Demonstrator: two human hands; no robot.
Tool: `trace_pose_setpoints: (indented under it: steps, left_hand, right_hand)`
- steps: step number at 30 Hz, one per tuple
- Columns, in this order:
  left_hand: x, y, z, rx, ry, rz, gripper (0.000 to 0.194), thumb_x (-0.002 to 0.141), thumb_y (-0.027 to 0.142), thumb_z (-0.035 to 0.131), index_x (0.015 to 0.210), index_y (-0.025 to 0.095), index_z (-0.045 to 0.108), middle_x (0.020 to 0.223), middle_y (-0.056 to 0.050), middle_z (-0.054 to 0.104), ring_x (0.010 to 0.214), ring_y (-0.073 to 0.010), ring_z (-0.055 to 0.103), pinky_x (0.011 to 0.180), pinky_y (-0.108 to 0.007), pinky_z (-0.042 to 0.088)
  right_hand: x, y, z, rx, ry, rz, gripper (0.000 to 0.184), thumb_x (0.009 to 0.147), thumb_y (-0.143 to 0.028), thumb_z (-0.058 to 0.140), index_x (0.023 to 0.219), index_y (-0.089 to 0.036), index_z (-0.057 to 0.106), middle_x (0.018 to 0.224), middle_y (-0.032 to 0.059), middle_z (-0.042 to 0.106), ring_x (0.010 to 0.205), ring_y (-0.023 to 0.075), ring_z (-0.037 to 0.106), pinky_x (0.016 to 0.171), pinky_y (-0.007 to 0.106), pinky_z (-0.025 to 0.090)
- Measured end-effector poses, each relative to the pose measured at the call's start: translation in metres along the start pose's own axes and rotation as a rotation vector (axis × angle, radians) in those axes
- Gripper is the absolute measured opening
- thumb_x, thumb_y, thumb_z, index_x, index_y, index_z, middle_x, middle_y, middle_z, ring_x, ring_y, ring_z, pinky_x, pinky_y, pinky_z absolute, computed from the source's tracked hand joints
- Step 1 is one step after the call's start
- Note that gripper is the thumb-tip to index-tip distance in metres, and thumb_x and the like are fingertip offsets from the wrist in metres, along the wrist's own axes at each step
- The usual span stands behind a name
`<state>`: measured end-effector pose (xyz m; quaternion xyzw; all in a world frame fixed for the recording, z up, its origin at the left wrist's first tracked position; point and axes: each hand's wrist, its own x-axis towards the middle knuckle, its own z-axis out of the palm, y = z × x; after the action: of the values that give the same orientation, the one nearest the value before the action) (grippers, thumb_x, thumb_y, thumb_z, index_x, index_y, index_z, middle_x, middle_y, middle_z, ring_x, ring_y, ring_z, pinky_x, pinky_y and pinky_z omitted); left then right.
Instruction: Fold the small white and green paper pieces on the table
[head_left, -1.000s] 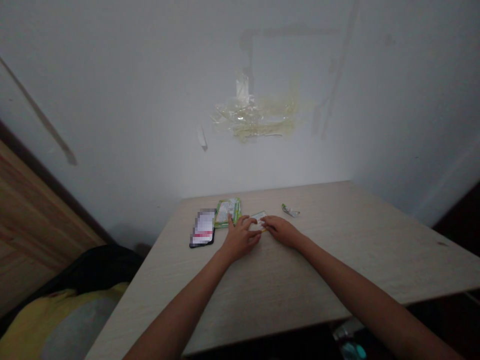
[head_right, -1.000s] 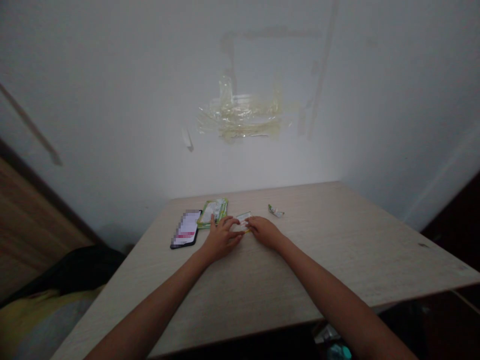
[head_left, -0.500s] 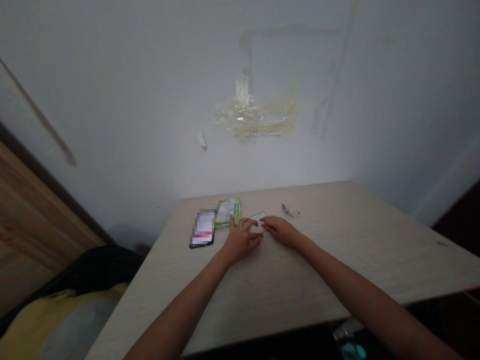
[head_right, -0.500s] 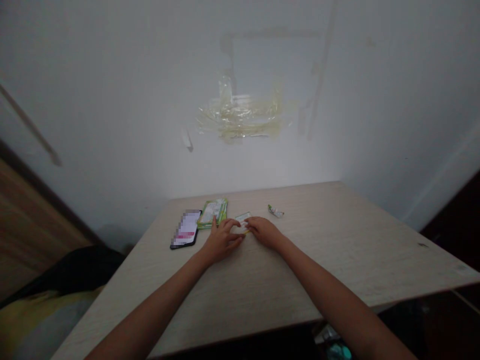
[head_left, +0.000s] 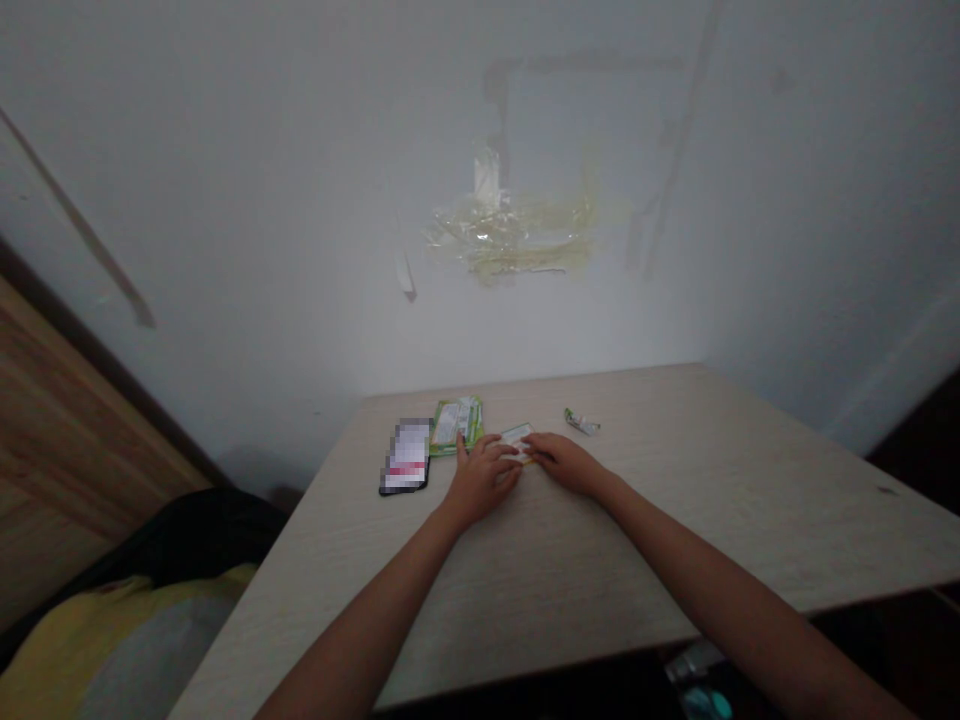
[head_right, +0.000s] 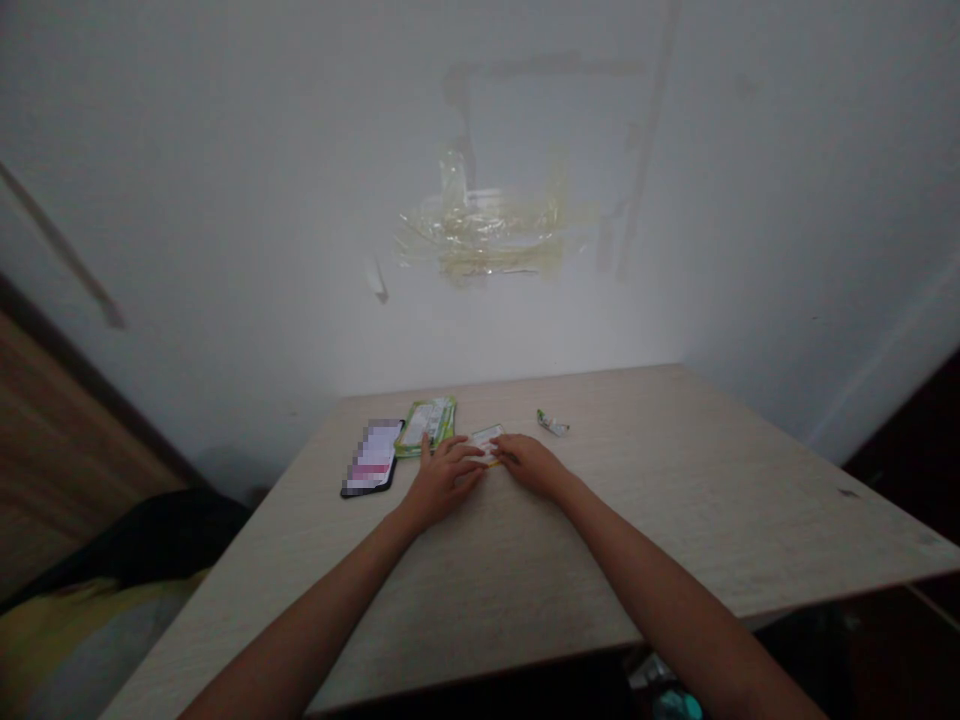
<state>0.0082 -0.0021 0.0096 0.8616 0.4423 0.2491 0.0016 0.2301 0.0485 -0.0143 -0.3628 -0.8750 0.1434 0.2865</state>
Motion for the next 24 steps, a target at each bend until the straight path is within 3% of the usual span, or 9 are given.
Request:
trace_pose_setpoints:
  steps: [5,14,24]
  left_hand:
    - [-0.001,0.002,-0.004,0.000,-0.057,0.059,0.025,0.094,0.036,0.048,0.105,0.039,0.071,0.113,0.003,0.073,0.132,-0.0262,0.044,0.109,-0.072,-0.014]
    - [0.000,-0.001,-0.005,0.075,-0.069,0.014,0.031,0.090,0.033,0.053,0.117,0.043,0.065,0.120,0.004,0.071,0.133,-0.0286,0.044,0.109,-0.074,-0.011]
    - [0.001,-0.010,-0.002,0.091,-0.093,-0.034,0.057,0.087,0.028,0.050,0.141,0.047,0.041,0.131,0.004,0.064,0.139,-0.0311,0.036,0.105,-0.076,-0.017]
  right_hand:
    - [0.000,0.001,0.001,-0.024,-0.006,0.017,0.031,0.094,-0.022,0.050,0.122,-0.018,0.064,0.131,0.0127,0.062,0.122,0.0244,0.057,0.107,0.046,0.042]
    - [0.000,-0.001,0.002,-0.075,-0.011,-0.005,0.034,0.095,-0.022,0.048,0.127,-0.018,0.060,0.131,0.0132,0.062,0.123,0.0244,0.057,0.108,0.046,0.042]
    - [0.000,0.000,0.000,-0.060,-0.010,-0.043,0.034,0.097,-0.026,0.046,0.129,-0.020,0.059,0.131,0.0112,0.062,0.124,0.0234,0.056,0.107,0.044,0.043]
